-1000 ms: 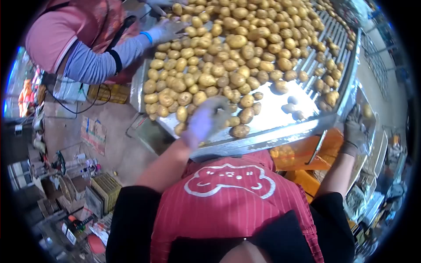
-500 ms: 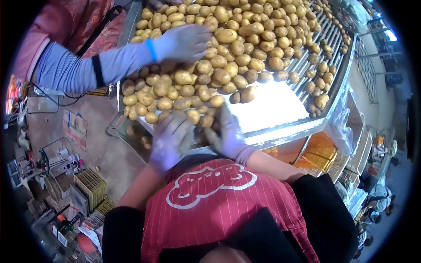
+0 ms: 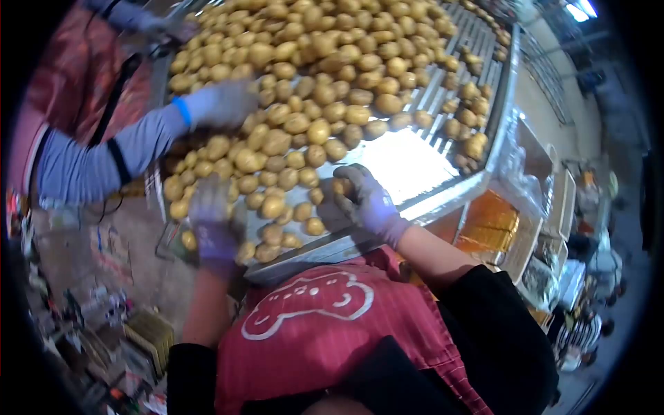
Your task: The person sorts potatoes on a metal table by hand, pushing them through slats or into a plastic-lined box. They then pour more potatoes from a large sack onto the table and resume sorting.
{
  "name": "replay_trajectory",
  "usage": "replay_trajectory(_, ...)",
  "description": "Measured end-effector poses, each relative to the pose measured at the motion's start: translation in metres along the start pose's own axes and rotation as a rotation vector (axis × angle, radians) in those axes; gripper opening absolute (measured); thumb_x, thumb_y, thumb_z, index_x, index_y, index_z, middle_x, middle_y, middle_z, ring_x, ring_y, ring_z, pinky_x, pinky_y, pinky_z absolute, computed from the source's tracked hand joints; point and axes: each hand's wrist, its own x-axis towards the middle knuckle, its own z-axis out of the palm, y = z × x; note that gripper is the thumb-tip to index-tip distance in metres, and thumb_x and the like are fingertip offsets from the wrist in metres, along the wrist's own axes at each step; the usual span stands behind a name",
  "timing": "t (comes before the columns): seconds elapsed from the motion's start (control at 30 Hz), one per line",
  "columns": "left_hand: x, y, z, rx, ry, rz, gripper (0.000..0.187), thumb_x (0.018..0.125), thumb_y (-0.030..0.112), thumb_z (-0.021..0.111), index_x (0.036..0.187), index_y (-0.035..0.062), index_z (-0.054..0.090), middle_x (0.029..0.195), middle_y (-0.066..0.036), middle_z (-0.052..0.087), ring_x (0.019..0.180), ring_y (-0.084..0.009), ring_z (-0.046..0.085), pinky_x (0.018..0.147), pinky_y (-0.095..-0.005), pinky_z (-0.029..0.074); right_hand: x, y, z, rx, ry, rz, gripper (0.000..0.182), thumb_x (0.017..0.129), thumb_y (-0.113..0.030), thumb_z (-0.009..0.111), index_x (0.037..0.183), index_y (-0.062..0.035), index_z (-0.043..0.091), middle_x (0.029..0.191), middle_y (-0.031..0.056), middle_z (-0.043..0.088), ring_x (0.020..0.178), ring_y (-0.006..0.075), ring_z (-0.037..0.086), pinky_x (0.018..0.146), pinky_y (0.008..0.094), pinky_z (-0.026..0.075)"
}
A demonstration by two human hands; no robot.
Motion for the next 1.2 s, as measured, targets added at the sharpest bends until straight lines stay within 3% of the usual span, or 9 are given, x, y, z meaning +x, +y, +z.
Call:
replay_trajectory(0.23, 0.034, 0.008, 0.045, -0.212, -0.198, -0.004, 0.057, 0.079, 0.034, 0.077, 0.124, 0.0042, 0.061, 0.121, -0.025, 0.061, 0.107, -0.0431, 0.060, 0.093, -0.0508, 0.048, -0.039, 0.070, -0.223, -0.662, 0.943, -0.061, 0.055, 0.091, -0.005, 0.067, 0.143, -0.0043, 0.046, 0.120, 0.0110, 0.062, 0.105, 0.0180, 0.062, 0.090, 0.0297, 0.051)
replay_trajectory(0.33, 0.016, 0.064, 0.026, -0.247, -0.458, 0.045, 0.052, 0.076, 0.043, 0.074, 0.121, 0.0197, 0.065, 0.128, -0.016, 0.060, 0.115, -0.0365, 0.058, 0.097, -0.0508, 0.046, -0.032, 0.163, -0.286, -0.649, 1.054, 0.348, 0.070, 0.090, -0.025, 0.074, 0.145, 0.0041, 0.042, 0.142, 0.0217, 0.051, 0.132, 0.0316, 0.049, 0.112, 0.0384, 0.038)
replay_trajectory(0.47, -0.045, 0.034, 0.014, -0.164, -0.254, 0.100, 0.054, 0.073, 0.036, 0.077, 0.121, 0.0156, 0.064, 0.132, -0.010, 0.058, 0.119, -0.0353, 0.054, 0.097, -0.0521, 0.046, 0.049, 0.114, -0.145, -0.136, 0.414, -0.026, 0.065, 0.092, -0.024, 0.072, 0.146, -0.0012, 0.045, 0.146, 0.0225, 0.049, 0.136, 0.0312, 0.047, 0.112, 0.0388, 0.037)
replay_trajectory(0.6, -0.067, -0.008, -0.044, -0.179, -0.325, -0.030, 0.051, 0.073, 0.027, 0.076, 0.120, 0.0103, 0.063, 0.127, -0.013, 0.060, 0.115, -0.0353, 0.057, 0.099, -0.0490, 0.047, 0.072, 0.068, 0.003, -0.628, 0.236, -0.383, 0.056, 0.089, -0.035, 0.067, 0.136, -0.0059, 0.056, 0.137, 0.0294, 0.053, 0.123, 0.0477, 0.052, 0.101, 0.0519, 0.044)
replay_trajectory(0.7, -0.090, -0.051, -0.045, -0.011, -0.157, -0.180, 0.050, 0.078, 0.025, 0.071, 0.123, 0.0065, 0.060, 0.125, -0.015, 0.060, 0.115, -0.0332, 0.058, 0.101, -0.0458, 0.047, 0.029, -0.003, 0.054, -0.562, -0.171, -0.181, 0.062, 0.088, -0.034, 0.065, 0.143, -0.0120, 0.048, 0.144, 0.0313, 0.044, 0.134, 0.0579, 0.035, 0.112, 0.0583, 0.034)
replay_trajectory(0.77, -0.113, -0.091, -0.016, -1.164, 0.305, -1.136, 0.049, 0.085, 0.025, 0.068, 0.128, 0.0048, 0.057, 0.125, -0.016, 0.060, 0.116, -0.0337, 0.058, 0.103, -0.0436, 0.046, 0.015, -0.025, 0.038, -0.311, -0.405, -0.288, 0.055, 0.089, -0.024, 0.065, 0.139, -0.0055, 0.051, 0.142, 0.0274, 0.049, 0.136, 0.0523, 0.038, 0.112, 0.0562, 0.035)
replay_trajectory(0.9, -0.044, -0.097, -0.056, -1.021, 0.262, -0.832, 0.050, 0.090, 0.029, 0.067, 0.131, 0.0036, 0.055, 0.122, -0.010, 0.060, 0.107, -0.0265, 0.059, 0.096, -0.0373, 0.048, 0.016, 0.009, -0.021, -0.246, -0.224, -0.048, 0.041, 0.093, -0.022, 0.064, 0.129, -0.0040, 0.058, 0.120, 0.0229, 0.065, 0.109, 0.0331, 0.067, 0.089, 0.0408, 0.056)
replay_trajectory(1.0, -0.010, -0.068, -0.031, -0.519, 0.083, -0.508, 0.049, 0.089, 0.028, 0.069, 0.131, 0.0051, 0.058, 0.129, -0.014, 0.059, 0.118, -0.0350, 0.057, 0.103, -0.0419, 0.045, -0.008, 0.027, 0.012, -0.035, -0.638, 0.134, 0.038, 0.091, -0.022, 0.066, 0.121, -0.0011, 0.058, 0.105, 0.0232, 0.064, 0.095, 0.0335, 0.067, 0.079, 0.0450, 0.056)
replay_trajectory(1.2, -0.015, -0.008, 0.016, -0.024, -0.208, -0.108, 0.050, 0.082, 0.024, 0.070, 0.129, 0.0089, 0.061, 0.137, -0.013, 0.055, 0.127, -0.0341, 0.049, 0.111, -0.0518, 0.034, 0.023, -0.043, 0.044, 0.084, -0.456, -0.008, 0.041, 0.092, -0.021, 0.066, 0.128, -0.0035, 0.057, 0.111, 0.0216, 0.069, 0.104, 0.0383, 0.067, 0.091, 0.0439, 0.052)
